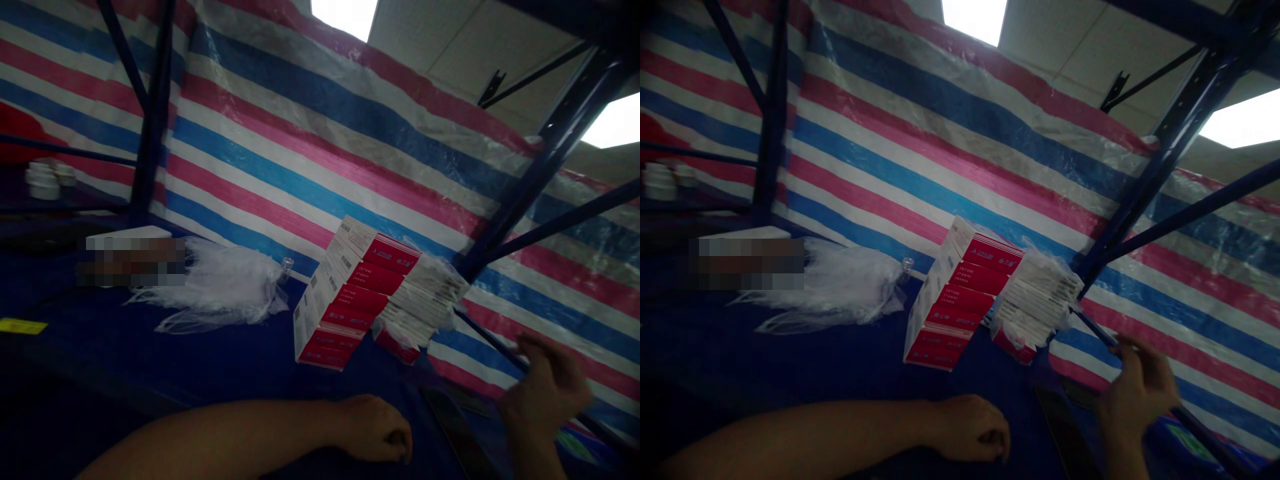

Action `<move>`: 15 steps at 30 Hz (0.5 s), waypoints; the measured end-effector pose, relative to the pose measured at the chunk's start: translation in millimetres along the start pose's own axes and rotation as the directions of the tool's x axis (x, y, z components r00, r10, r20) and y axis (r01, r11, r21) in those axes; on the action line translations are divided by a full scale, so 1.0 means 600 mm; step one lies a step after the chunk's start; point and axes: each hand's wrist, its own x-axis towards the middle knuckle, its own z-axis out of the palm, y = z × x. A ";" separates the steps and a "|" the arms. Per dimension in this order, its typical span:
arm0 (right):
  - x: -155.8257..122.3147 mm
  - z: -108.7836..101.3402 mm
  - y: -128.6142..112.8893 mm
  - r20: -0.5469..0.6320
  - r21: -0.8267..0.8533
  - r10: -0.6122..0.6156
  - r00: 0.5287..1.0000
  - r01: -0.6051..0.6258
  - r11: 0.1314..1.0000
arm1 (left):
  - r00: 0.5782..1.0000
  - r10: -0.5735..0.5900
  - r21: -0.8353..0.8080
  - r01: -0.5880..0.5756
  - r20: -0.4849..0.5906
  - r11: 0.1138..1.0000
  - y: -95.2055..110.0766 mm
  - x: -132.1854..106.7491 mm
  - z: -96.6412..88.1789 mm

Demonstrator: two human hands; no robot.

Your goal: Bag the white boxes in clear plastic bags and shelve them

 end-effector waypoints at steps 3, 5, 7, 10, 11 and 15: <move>-0.126 -0.015 0.026 0.317 -0.215 0.012 0.948 0.060 0.975 | 0.987 0.071 0.217 -0.038 -0.144 0.975 0.009 0.000 -0.006; -0.190 -0.011 0.071 0.541 -0.246 0.074 0.838 0.073 0.966 | 0.975 0.122 0.360 -0.048 -0.186 0.932 0.023 -0.005 -0.013; -0.231 -0.001 0.119 0.685 -0.229 0.076 0.724 0.115 0.967 | 0.974 0.159 0.434 -0.075 -0.159 0.898 0.044 -0.020 -0.022; -0.258 0.013 0.163 0.766 -0.208 0.009 0.643 0.235 0.949 | 0.974 0.150 0.400 -0.071 -0.169 0.914 0.092 -0.075 -0.046; -0.262 0.014 0.167 0.764 -0.209 -0.012 0.645 0.266 0.941 | 0.967 0.114 0.343 -0.030 -0.228 0.939 0.112 -0.101 -0.058; -0.260 0.009 0.155 0.759 -0.268 0.042 0.649 0.254 0.929 | 0.889 -0.156 -0.055 0.147 -0.430 0.988 0.209 -0.211 -0.105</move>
